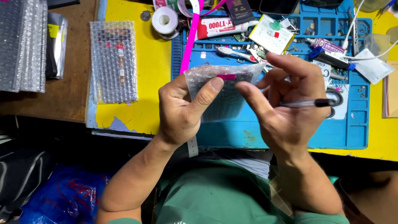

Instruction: The person is wrapping mobile phone replacement screens in bubble wrap and labeling them with pink tape at a repair bench.

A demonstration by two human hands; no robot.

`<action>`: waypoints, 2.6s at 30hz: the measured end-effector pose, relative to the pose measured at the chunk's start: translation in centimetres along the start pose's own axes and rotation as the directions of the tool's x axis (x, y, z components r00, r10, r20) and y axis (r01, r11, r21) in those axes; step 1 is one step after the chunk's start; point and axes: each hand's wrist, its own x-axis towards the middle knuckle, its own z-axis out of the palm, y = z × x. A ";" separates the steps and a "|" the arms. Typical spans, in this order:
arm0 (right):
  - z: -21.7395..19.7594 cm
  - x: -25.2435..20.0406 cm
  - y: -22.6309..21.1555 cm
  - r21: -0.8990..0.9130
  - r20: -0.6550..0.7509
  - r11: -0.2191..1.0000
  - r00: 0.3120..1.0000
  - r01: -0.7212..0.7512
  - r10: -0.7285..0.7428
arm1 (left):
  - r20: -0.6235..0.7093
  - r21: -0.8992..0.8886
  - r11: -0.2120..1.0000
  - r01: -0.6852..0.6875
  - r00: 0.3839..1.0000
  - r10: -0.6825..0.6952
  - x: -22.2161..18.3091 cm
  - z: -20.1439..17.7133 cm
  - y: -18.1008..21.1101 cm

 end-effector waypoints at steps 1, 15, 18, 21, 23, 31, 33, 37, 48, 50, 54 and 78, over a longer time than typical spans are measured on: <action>-0.3 -0.1 0.3 0.003 0.004 1.000 1.000 0.007 -0.007 | -0.005 0.001 1.000 -0.007 1.000 0.007 0.1 0.0 0.2; -1.9 -2.6 1.5 -0.094 0.139 0.981 0.973 -0.170 0.183 | 0.028 -0.165 0.986 0.030 0.999 -0.026 0.7 1.1 0.8; -2.2 -3.6 2.5 -0.070 0.030 0.983 0.985 -0.169 0.171 | 0.165 -0.437 0.889 0.136 0.984 -0.069 0.3 0.8 0.4; -2.0 -4.2 4.4 0.051 -0.085 0.983 0.980 -0.175 0.179 | 0.103 -0.129 0.978 0.164 0.983 -0.151 -0.8 0.0 1.7; -0.8 -3.9 4.0 0.071 -0.053 0.977 0.977 -0.201 0.205 | 0.073 0.002 0.992 0.130 0.989 -0.130 -1.2 -1.4 2.0; -1.8 -3.9 2.5 0.095 0.082 0.939 0.943 -0.330 0.322 | -0.193 0.622 0.738 0.260 0.965 -0.178 5.5 -19.7 8.7; -2.8 -4.2 4.1 0.180 0.118 0.916 0.933 -0.358 0.341 | -0.406 0.703 0.530 0.474 0.880 -0.248 7.0 -24.1 11.2; -3.5 -4.5 5.0 0.177 0.105 0.856 0.874 -0.485 0.474 | -0.470 0.719 0.454 0.526 0.850 -0.239 8.7 -29.5 10.9; -6.7 -7.4 8.2 0.165 0.038 0.861 0.875 -0.482 0.483 | -0.395 0.917 0.009 0.398 0.906 0.152 8.9 -30.9 6.3; -7.2 -7.9 9.6 0.199 0.041 0.841 0.862 -0.503 0.505 | -0.359 0.931 0.012 0.364 0.910 0.207 8.5 -28.8 5.8; -6.9 -8.3 10.1 0.299 0.036 0.774 0.817 -0.559 0.576 | -0.292 0.946 0.154 0.284 0.956 0.029 5.8 -20.3 4.9; 1.4 -2.6 3.3 -0.372 0.546 0.665 0.732 0.648 -0.407 | -0.015 -0.236 0.865 0.442 0.889 -0.458 2.0 -8.0 2.5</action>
